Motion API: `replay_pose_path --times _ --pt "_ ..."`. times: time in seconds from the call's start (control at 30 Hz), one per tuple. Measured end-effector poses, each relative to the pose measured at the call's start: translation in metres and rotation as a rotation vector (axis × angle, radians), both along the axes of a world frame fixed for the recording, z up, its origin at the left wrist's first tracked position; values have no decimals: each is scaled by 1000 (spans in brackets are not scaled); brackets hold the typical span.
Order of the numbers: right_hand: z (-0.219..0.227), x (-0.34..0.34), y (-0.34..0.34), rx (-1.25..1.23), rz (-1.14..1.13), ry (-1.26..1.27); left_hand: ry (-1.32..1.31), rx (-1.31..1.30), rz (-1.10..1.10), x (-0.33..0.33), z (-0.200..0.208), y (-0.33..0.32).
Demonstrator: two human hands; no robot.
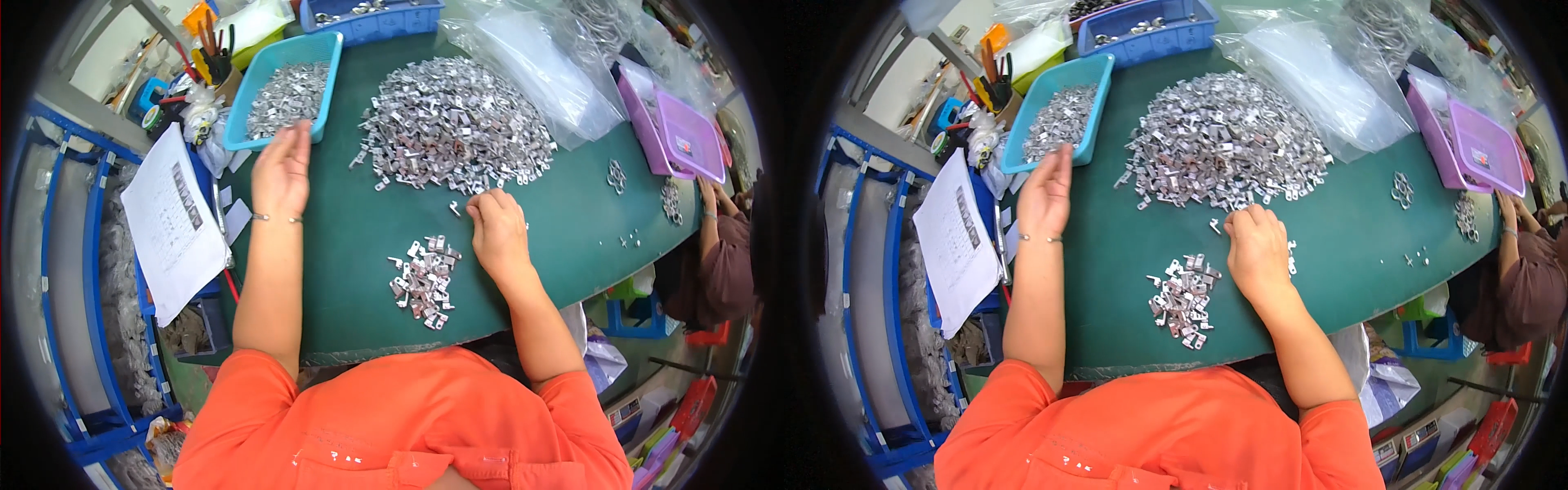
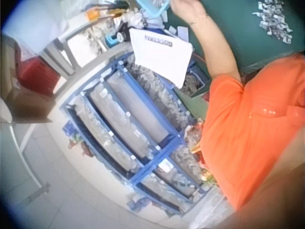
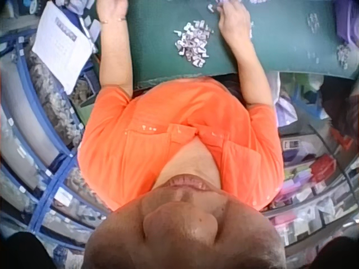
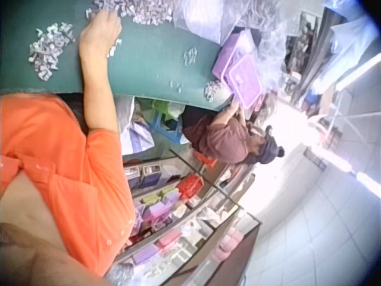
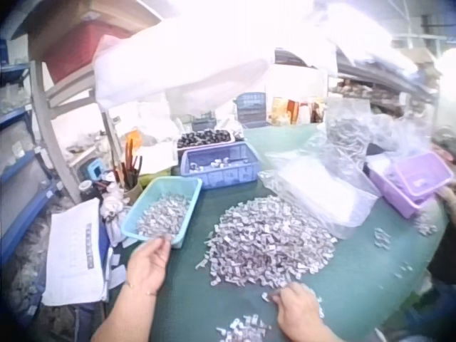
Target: The person sits at a green workbench and assembles small metal hardware components by hand. They pick up individual pieces from a large pile, fit them together, and place the finished assemblies into a blue basket. The process is repetitive and involves handling small parts one by one.
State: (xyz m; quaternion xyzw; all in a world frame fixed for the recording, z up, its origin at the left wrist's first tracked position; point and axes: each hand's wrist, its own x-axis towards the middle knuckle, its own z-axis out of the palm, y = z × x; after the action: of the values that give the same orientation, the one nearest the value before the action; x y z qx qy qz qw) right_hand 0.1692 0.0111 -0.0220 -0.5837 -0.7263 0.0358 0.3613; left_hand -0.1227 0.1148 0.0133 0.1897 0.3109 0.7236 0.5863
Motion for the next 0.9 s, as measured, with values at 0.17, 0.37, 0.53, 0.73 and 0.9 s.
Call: replay_pose_path --times 0.17,0.37,0.53,0.73,0.9 --pt "4 -1 -3 -47 49 -129 235 -66 -27 25 1 -28" --pt "12 -2 -9 -255 78 192 641 -77 -463 85 -4 -80" --pt "32 11 -25 -694 182 773 573 -122 -731 107 0 -100" --pt "38 23 -58 -427 337 472 963 193 -836 110 5 -115" --pt "13 69 -78 -199 -165 278 1453 700 -769 95 10 -103"
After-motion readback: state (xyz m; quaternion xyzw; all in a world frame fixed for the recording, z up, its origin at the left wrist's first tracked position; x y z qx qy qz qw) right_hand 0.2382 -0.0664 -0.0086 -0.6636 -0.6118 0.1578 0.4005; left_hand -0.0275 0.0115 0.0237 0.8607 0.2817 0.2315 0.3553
